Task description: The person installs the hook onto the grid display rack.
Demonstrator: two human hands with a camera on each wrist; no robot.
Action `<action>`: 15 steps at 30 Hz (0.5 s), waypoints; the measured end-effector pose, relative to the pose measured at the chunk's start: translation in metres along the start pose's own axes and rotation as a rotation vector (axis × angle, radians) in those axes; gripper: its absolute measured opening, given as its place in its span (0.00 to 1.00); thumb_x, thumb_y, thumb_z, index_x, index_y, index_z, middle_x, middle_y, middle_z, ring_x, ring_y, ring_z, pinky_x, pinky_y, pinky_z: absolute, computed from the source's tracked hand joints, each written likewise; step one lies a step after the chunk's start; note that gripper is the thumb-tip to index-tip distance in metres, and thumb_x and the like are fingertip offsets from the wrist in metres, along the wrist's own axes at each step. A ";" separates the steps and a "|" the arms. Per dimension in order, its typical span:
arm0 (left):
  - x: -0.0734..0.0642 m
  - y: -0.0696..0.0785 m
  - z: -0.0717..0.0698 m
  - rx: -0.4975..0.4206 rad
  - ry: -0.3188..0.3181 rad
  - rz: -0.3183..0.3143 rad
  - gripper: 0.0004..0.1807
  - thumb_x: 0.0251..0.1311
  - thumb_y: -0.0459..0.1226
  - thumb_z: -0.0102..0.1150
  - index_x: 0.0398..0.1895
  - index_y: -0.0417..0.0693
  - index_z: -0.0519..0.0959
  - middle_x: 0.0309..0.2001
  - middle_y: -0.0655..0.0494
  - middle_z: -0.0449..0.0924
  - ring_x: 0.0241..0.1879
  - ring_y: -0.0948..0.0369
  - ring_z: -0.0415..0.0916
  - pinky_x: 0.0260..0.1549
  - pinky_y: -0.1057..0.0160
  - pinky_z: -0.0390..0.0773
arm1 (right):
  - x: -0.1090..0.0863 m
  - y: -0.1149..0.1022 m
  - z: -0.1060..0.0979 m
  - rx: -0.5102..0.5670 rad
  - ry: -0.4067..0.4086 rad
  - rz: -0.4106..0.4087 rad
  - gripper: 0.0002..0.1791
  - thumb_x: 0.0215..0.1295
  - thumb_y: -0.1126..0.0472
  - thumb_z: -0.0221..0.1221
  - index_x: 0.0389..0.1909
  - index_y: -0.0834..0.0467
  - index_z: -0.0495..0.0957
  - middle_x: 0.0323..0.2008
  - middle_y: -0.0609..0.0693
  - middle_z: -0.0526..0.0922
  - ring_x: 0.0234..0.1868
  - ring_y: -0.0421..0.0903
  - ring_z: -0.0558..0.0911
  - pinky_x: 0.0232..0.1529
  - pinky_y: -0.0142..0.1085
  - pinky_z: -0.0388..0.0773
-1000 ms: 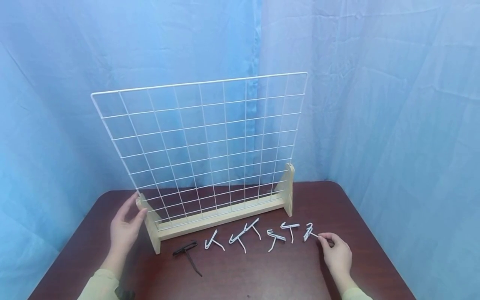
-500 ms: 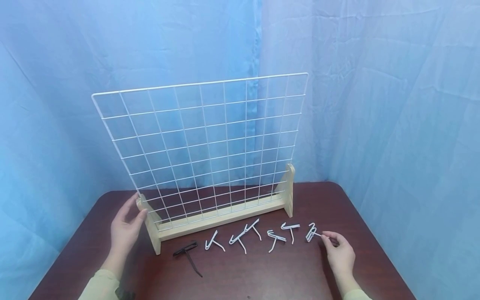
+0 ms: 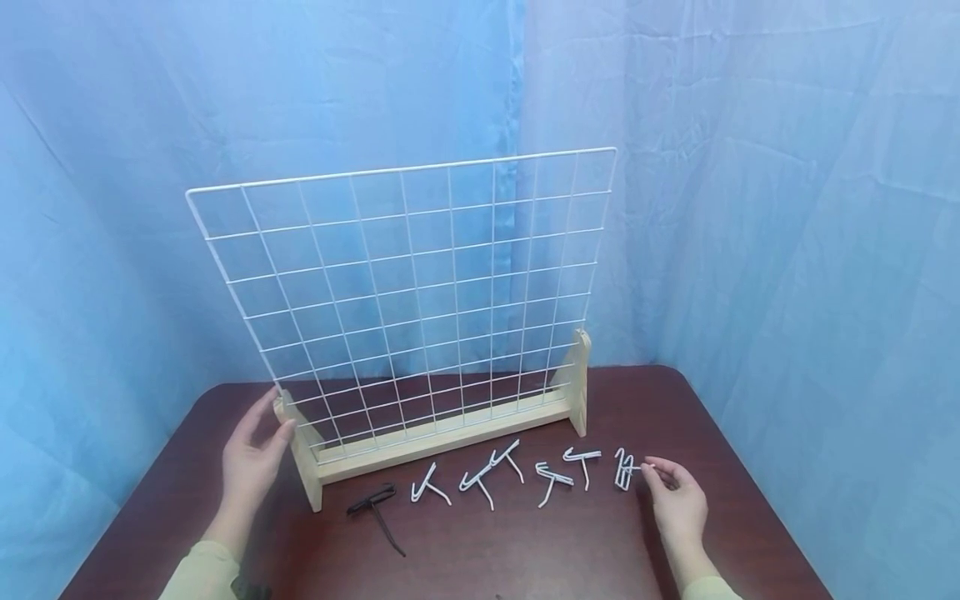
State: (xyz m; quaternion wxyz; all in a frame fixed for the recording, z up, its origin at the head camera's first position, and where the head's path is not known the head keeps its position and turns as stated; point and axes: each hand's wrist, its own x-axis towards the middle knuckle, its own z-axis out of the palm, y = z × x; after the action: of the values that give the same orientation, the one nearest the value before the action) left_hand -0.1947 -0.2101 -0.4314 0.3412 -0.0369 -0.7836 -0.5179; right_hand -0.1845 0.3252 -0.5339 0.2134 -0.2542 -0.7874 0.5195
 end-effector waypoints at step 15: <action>0.000 -0.001 0.000 0.009 -0.009 -0.003 0.30 0.55 0.18 0.64 0.63 0.33 0.73 0.60 0.36 0.74 0.52 0.82 0.68 0.43 0.81 0.74 | -0.002 -0.034 0.009 0.042 0.088 -0.172 0.11 0.66 0.60 0.65 0.44 0.63 0.85 0.28 0.28 0.79 0.31 0.30 0.73 0.31 0.19 0.69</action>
State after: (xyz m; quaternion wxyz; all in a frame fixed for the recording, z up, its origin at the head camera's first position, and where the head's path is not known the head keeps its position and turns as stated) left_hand -0.1945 -0.2106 -0.4320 0.3368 -0.0365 -0.7876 -0.5146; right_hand -0.1944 0.3069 -0.5056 0.2970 -0.2038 -0.7850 0.5039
